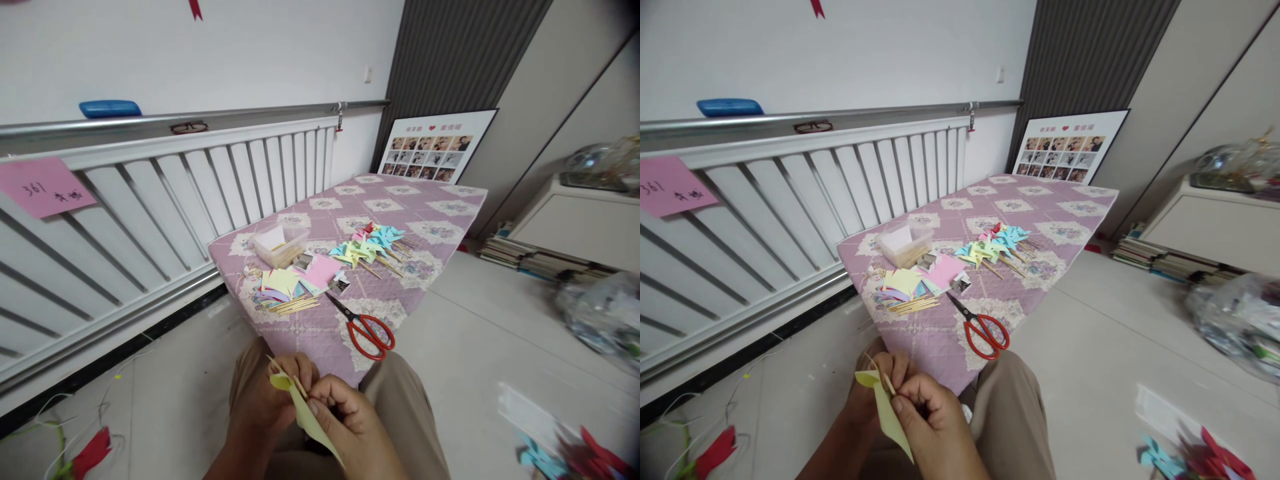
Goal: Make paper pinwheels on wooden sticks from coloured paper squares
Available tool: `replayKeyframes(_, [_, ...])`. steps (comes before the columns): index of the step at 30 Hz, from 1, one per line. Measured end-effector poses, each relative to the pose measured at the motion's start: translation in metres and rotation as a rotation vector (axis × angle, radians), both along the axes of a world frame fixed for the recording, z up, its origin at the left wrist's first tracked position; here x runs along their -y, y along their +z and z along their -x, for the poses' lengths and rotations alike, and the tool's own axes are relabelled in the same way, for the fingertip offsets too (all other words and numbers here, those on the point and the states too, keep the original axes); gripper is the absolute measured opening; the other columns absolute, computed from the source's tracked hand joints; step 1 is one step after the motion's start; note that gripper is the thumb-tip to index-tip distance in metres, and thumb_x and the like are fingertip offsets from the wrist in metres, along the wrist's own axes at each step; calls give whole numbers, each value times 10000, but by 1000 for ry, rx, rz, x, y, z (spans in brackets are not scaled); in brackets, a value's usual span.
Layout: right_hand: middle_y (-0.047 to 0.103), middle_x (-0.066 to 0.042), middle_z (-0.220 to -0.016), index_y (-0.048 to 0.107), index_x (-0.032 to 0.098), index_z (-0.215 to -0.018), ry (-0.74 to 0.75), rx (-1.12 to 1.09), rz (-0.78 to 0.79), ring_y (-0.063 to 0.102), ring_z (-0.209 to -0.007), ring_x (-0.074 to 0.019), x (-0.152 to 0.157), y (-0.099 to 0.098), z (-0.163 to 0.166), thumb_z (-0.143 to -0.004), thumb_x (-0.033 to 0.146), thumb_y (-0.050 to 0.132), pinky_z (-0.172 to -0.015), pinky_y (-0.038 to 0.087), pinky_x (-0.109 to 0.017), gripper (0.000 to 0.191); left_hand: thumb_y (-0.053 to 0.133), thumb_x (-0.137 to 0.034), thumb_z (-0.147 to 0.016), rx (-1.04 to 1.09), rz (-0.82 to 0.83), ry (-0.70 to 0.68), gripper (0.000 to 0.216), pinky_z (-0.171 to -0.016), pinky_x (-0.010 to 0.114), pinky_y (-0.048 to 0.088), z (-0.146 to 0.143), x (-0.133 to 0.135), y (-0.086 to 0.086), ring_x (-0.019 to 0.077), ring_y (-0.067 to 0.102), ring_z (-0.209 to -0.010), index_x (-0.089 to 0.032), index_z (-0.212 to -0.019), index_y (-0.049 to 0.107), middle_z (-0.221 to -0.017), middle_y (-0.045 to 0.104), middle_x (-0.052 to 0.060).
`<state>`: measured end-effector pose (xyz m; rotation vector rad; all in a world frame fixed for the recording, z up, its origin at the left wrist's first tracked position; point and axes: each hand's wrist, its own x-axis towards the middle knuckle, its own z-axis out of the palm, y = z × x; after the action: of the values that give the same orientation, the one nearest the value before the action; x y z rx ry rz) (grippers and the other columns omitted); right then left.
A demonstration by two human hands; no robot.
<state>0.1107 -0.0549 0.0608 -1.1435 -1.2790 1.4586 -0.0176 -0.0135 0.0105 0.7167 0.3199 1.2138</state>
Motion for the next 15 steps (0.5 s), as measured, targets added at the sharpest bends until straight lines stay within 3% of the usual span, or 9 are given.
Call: replayKeyframes(15, [422,49,-621,530,194,-686,43,-63,33,327,-578,-111,-1,-2,-3,-799,589,579,-522,276,-229,414,830,-274,-628,3,-40,-3,248,-527,204,375,-1,-2,2,79,480,-538,-201,-573,599,-607,551,-39])
